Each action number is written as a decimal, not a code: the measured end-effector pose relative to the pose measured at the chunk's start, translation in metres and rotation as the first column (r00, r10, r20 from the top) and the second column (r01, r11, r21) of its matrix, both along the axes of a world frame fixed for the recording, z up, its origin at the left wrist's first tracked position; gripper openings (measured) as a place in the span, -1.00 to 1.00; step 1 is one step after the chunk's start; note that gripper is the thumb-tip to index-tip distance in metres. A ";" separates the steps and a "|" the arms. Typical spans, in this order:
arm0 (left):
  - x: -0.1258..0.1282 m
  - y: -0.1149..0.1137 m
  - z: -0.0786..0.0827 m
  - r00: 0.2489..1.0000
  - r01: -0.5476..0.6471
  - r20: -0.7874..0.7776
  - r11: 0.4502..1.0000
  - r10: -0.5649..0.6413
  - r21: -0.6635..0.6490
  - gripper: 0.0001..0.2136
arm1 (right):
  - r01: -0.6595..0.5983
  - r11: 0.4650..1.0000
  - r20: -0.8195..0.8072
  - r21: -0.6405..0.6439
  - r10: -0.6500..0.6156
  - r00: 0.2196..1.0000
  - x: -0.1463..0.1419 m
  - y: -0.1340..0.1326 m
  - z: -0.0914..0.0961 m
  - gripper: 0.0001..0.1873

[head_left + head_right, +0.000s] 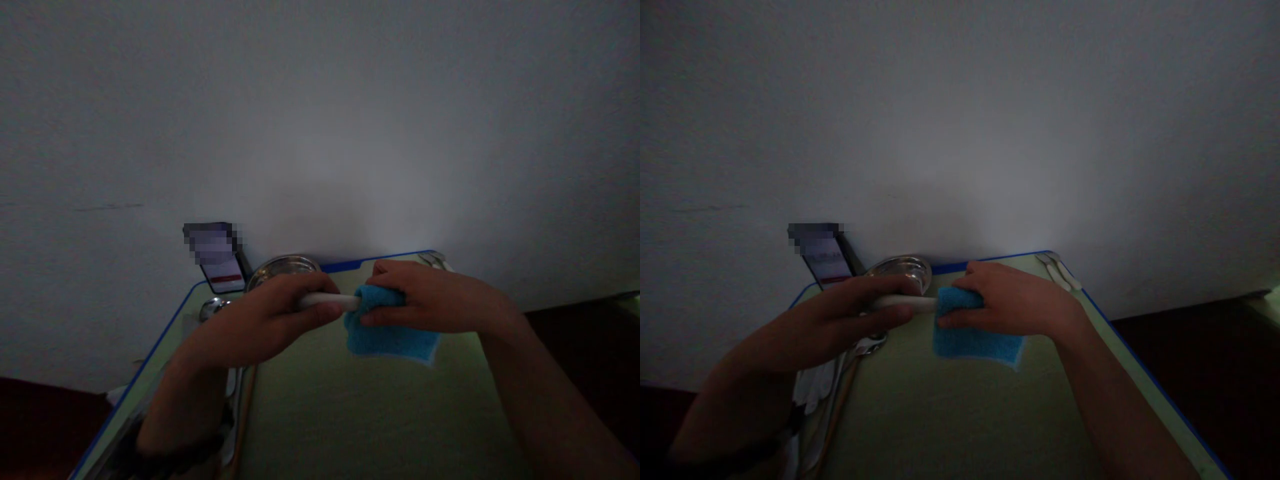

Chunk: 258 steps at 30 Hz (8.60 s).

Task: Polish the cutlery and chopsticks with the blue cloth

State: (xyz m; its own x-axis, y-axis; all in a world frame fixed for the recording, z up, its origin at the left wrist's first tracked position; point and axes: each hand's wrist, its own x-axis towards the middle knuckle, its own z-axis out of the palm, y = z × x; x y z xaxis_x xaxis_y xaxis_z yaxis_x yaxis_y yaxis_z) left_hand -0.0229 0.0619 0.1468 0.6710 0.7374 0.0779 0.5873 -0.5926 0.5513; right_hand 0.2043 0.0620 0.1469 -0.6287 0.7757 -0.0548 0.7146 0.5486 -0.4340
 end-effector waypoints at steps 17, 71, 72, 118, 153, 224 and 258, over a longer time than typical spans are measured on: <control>0.007 -0.010 0.008 0.971 0.071 -0.219 0.991 -0.095 -0.113 -0.70 | -0.276 0.934 -0.032 -0.225 0.276 0.961 -0.014 0.002 0.002 -0.66; 0.001 -0.021 0.015 0.982 0.017 -0.189 1.000 -0.015 0.008 -0.72 | -0.135 0.969 -0.053 -0.209 0.126 0.991 -0.009 -0.013 0.011 -0.62; 0.002 -0.020 0.014 0.983 0.013 -0.182 1.000 -0.008 0.025 -0.73 | -0.128 0.972 -0.042 -0.198 0.122 0.992 -0.008 -0.012 0.011 -0.62; -0.015 -0.012 0.004 0.973 -0.035 -0.227 0.999 0.042 0.034 -0.75 | 0.086 0.993 0.018 -0.085 -0.085 0.996 0.010 -0.019 0.013 -0.60; -0.002 -0.010 0.005 0.970 -0.037 -0.241 0.960 -0.032 -0.277 -0.71 | -0.192 0.980 -0.131 -0.048 0.184 0.974 -0.005 0.014 -0.008 -0.74; -0.002 -0.019 0.027 0.966 -0.254 0.115 0.917 0.230 0.308 -0.86 | -0.187 0.982 -0.518 0.025 0.173 0.838 -0.014 0.006 -0.007 -0.65; -0.003 -0.010 0.020 0.981 -0.193 0.046 0.979 0.190 0.073 -0.77 | -0.220 0.975 -0.366 -0.036 0.192 0.911 0.013 0.009 -0.002 -0.55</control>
